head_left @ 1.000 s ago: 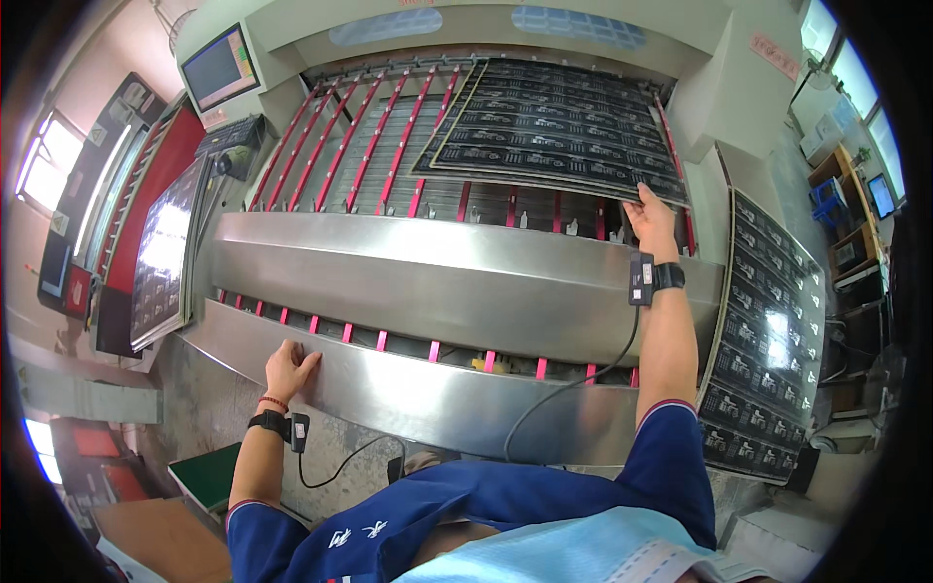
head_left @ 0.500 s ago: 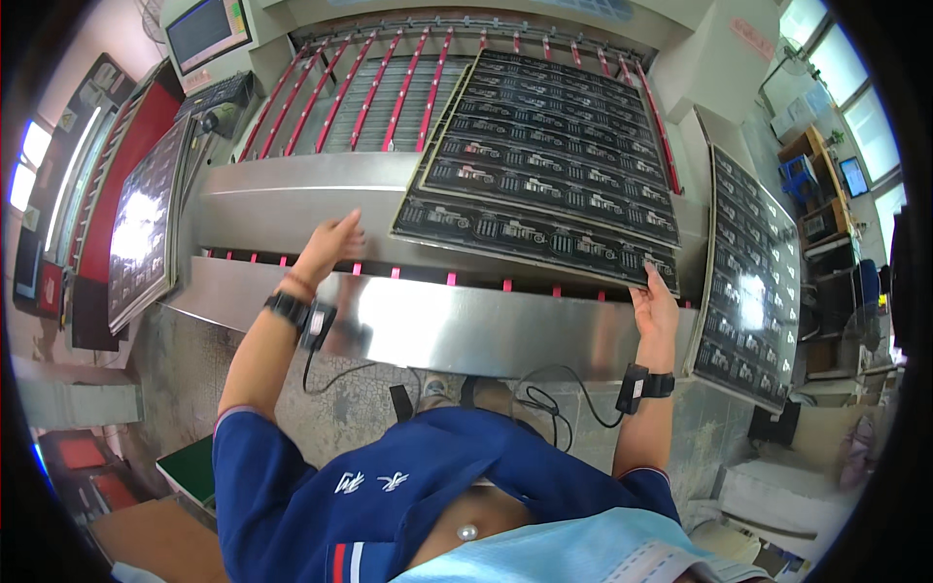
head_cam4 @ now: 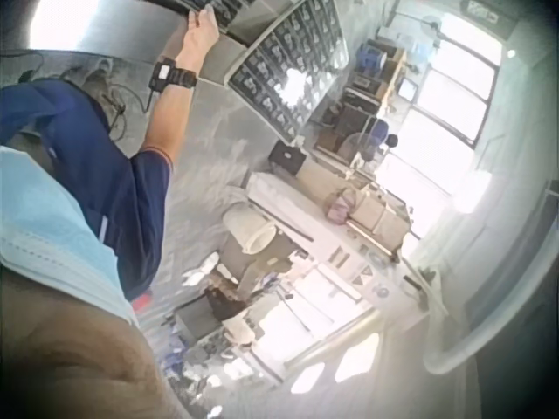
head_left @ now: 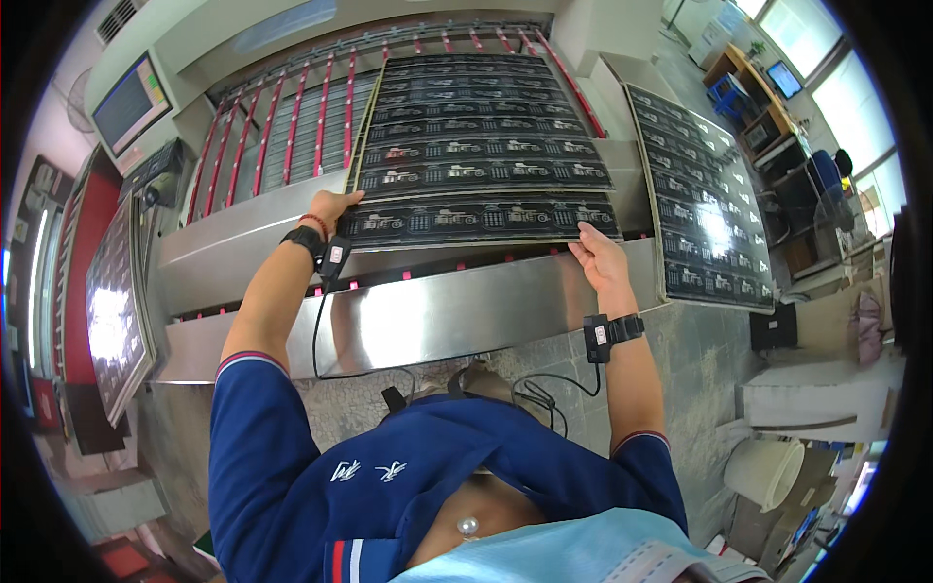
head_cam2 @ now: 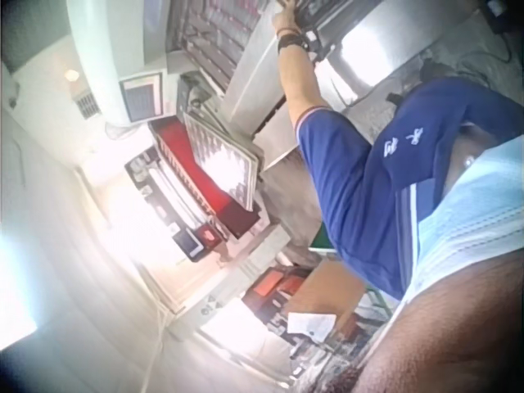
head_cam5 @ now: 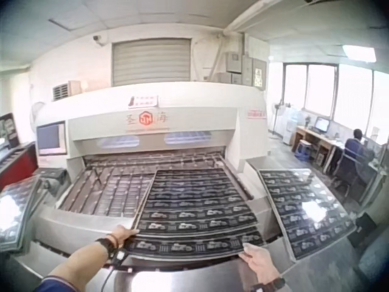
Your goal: Transferring printed sheets from one processing machine to another and stacking them.
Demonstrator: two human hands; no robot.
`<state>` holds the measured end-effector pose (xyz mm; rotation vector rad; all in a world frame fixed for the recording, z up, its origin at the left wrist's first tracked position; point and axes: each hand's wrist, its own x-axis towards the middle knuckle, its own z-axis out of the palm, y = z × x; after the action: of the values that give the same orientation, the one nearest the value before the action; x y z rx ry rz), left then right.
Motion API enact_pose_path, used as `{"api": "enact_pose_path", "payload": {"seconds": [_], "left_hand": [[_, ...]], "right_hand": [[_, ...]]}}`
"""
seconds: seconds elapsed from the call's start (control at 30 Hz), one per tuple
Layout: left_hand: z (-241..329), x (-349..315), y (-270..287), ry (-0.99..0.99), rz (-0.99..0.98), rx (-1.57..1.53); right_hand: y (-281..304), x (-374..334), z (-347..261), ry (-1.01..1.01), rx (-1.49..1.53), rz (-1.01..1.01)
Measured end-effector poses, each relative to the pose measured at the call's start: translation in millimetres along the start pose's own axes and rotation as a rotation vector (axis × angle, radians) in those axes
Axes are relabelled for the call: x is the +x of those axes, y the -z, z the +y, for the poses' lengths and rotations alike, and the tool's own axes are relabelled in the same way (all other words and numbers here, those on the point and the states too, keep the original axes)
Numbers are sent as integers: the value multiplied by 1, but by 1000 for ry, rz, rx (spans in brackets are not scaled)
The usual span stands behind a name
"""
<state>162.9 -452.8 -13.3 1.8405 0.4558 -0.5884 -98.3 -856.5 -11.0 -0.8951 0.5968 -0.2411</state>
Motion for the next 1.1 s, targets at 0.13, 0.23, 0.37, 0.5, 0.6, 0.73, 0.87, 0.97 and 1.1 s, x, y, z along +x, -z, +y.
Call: {"api": "enact_pose_path", "payload": {"seconds": [0.13,0.23,0.37,0.5,0.6,0.73,0.87,0.97,1.1], "left_hand": [[3,-21,9,7,-201,-103],[-7,-56,21,-39,-216,97],[-55,-117,45,-82,-228,111],[-102,-173,71,-97,-224,-27],[-139,-204,81,-51,-232,-100],[-176,-232,92,-37,-189,54],[-208,-267,93,-28,-235,-125],[-223,-281,90,-10,-199,-240],[-244,-297,70,5,-68,-404]], "right_hand": [[-2,-18,-11,-6,-74,41],[6,-45,-20,-22,-117,21],[23,-112,-15,-147,-240,-10],[34,-180,-19,-241,-517,-83],[44,-215,-35,-253,-780,-49],[54,-202,-56,36,-961,80],[63,-148,-53,152,-1271,36],[66,-111,-21,-23,-1476,38],[73,-90,-6,-29,-1404,67]]}}
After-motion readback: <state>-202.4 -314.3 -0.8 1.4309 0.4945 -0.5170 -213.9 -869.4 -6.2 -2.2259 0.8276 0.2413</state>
